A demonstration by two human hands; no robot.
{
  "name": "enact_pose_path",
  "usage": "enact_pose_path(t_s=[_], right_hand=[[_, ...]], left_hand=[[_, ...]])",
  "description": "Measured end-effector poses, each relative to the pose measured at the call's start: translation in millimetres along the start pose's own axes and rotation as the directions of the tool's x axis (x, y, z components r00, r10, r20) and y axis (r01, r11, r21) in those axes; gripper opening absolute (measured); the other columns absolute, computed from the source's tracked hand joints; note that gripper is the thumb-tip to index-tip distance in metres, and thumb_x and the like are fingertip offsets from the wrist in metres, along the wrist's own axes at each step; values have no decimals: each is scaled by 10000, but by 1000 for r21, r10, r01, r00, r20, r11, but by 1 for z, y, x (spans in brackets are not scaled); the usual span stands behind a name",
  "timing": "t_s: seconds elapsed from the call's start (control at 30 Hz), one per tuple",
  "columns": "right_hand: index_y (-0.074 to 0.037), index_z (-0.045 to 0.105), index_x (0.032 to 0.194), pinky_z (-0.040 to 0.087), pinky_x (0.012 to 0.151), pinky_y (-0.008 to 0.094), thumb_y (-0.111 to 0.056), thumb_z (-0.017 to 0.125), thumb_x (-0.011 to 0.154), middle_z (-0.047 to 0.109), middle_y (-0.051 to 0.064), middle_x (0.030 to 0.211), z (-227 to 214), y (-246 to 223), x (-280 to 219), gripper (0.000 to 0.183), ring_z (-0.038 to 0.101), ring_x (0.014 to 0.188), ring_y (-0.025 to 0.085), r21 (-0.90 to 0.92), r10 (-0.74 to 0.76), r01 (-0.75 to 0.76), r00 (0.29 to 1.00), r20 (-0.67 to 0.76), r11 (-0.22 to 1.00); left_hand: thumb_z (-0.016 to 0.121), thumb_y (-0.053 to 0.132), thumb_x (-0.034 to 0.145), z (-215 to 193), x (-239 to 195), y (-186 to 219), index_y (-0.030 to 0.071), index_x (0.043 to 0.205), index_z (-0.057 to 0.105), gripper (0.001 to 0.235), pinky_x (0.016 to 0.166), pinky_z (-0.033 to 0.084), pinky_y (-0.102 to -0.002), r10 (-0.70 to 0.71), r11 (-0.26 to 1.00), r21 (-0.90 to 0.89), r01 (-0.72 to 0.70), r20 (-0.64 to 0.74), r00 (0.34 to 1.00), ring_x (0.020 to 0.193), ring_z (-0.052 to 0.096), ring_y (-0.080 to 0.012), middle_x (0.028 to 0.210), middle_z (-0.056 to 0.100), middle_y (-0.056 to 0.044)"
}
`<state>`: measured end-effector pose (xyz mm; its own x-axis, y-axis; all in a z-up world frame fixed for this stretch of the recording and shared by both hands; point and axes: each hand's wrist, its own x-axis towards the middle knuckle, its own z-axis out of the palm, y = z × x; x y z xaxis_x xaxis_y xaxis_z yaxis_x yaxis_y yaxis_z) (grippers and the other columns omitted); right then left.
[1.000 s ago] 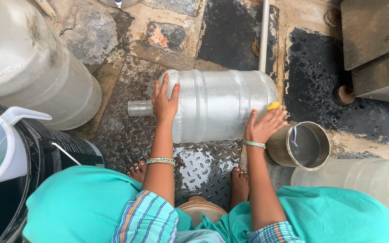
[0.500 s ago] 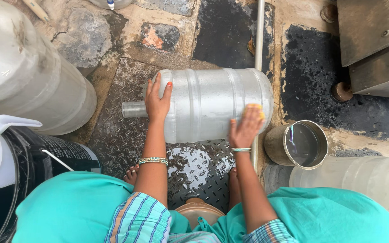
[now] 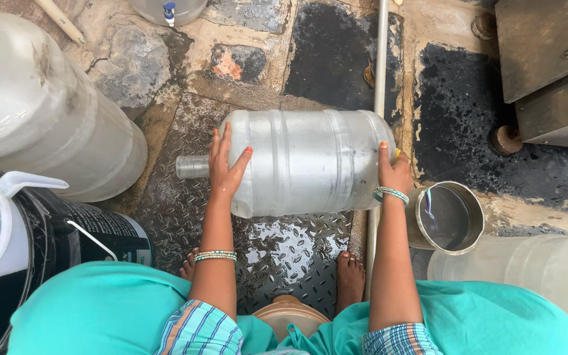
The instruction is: The person scrubs the exterior of a large plastic water dispenser with a yellow sponge, rotating it to clean all sides. They then lift the dispenser and shake it to remove excess water.
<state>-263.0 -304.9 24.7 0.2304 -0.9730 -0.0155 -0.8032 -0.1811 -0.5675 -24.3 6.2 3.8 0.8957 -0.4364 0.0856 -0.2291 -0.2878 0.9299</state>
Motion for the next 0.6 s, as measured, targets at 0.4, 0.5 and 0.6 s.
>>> enact_pose_path(t_s=[0.4, 0.5, 0.6], right_hand=[[-96, 192, 1622, -3, 1242, 602, -658, 215, 1001, 217, 104, 1700, 98, -122, -199, 838, 141, 1572, 267, -99, -844, 927, 372, 386, 363], [-173, 173, 1610, -29, 1207, 591, -740, 232, 961, 180, 59, 1688, 82, -94, -157, 863, 115, 1551, 237, -268, -755, 846, 533, 382, 462], [-79, 186, 1635, -79, 1251, 572, -710, 160, 1006, 159, 54, 1718, 43, -36, -96, 891, 77, 1588, 271, -312, -608, 562, 791, -68, 766]], left_hand=[[556, 635, 918, 7, 20, -4, 400, 1537, 405, 679, 1198, 280, -554, -109, 981, 156, 115, -50, 993, 1524, 262, -423, 1675, 256, -138], [562, 640, 914, 6, 23, -5, 416, 1533, 390, 681, 1182, 272, -560, -143, 972, 183, 146, -30, 989, 1510, 243, -425, 1670, 249, -125], [569, 638, 923, 9, 25, -2, 424, 1536, 393, 672, 1194, 266, -559, -143, 970, 191, 149, -41, 989, 1516, 240, -421, 1669, 255, -120]])
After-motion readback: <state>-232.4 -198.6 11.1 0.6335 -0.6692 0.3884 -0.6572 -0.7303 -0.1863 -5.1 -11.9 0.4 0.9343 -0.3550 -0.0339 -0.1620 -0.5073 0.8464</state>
